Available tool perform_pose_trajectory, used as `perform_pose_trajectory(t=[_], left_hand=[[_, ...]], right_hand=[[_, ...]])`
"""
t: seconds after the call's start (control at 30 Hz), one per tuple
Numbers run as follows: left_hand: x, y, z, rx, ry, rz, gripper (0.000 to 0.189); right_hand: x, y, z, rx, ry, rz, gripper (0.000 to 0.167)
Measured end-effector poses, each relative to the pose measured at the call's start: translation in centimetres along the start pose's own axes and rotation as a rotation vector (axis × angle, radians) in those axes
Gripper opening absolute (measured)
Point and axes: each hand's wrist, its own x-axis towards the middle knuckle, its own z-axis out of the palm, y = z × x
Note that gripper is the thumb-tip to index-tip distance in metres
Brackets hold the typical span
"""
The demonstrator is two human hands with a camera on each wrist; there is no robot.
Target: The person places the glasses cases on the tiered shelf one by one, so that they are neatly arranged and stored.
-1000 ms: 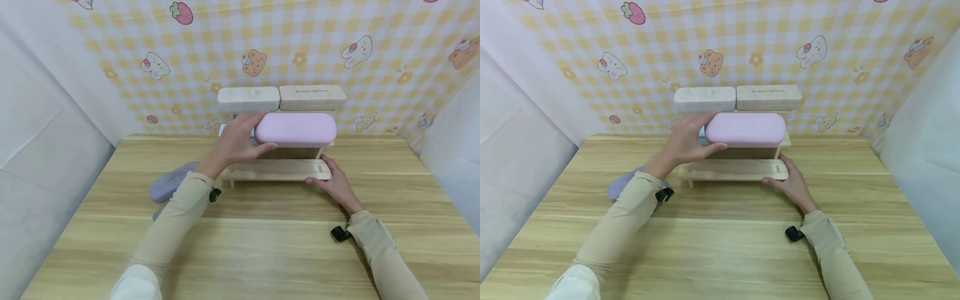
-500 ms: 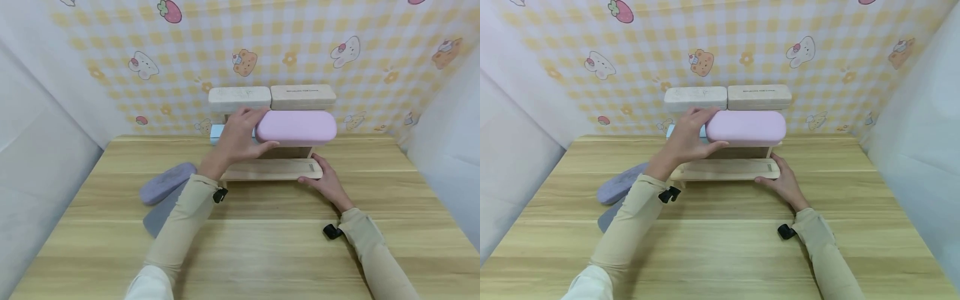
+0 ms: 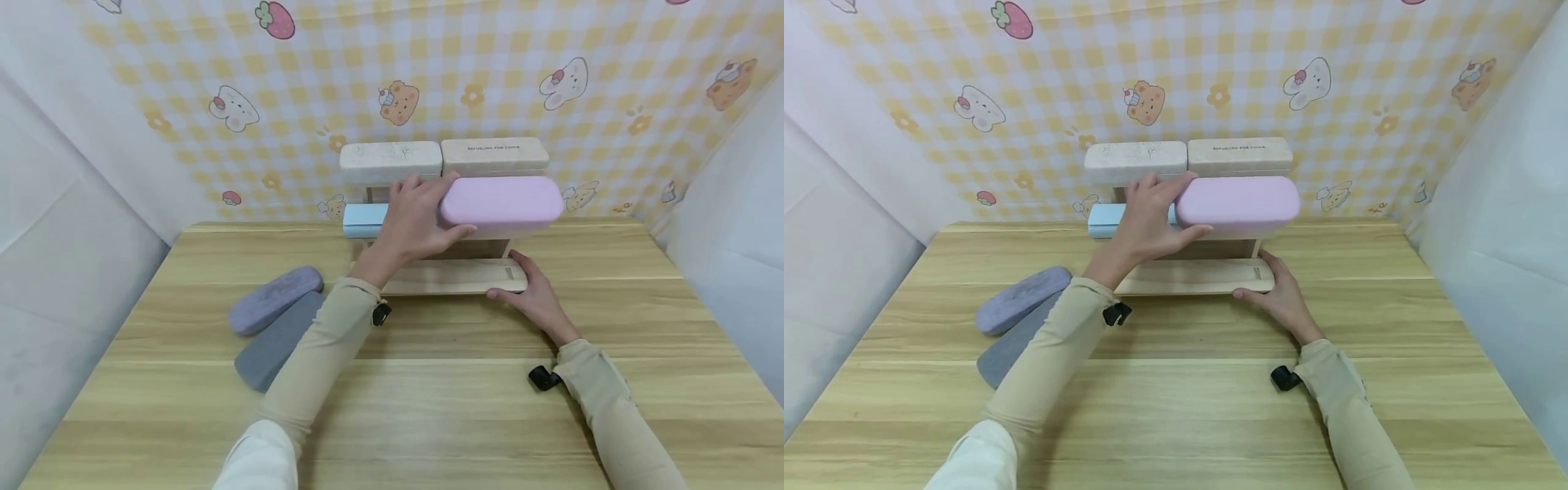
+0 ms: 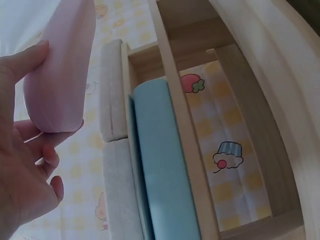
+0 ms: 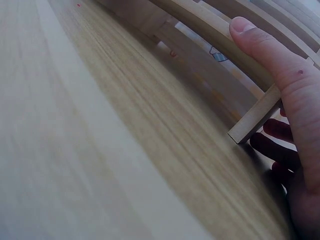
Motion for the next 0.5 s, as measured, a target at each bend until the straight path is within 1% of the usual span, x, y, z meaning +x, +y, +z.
perform_pose_trajectory(t=[0.07,0.13,0.23,0.37,0.5], left_hand=[[0.1,0.0,0.3,0.011,0.007,-0.011,0.072],[0.2,-0.1,0.6,0.012,0.008,-0.021,0.07],[0.2,-0.3,1.0,-0.001,-0.007,-0.04,0.068],[0.3,-0.5,1.4,-0.019,-0.038,-0.07,0.072],[0.5,-0.5,1.8,-0.048,-0.061,-0.076,0.074]], right_hand=[[0.3,1.0,0.1,0.0,0.005,-0.009,0.095],[0.3,1.1,0.1,0.006,0.007,-0.011,0.096],[0.3,1.1,0.1,0.009,0.009,-0.013,0.095],[0.3,1.2,0.1,0.02,0.008,-0.014,0.095],[0.3,1.0,0.0,0.031,0.005,-0.008,0.096]])
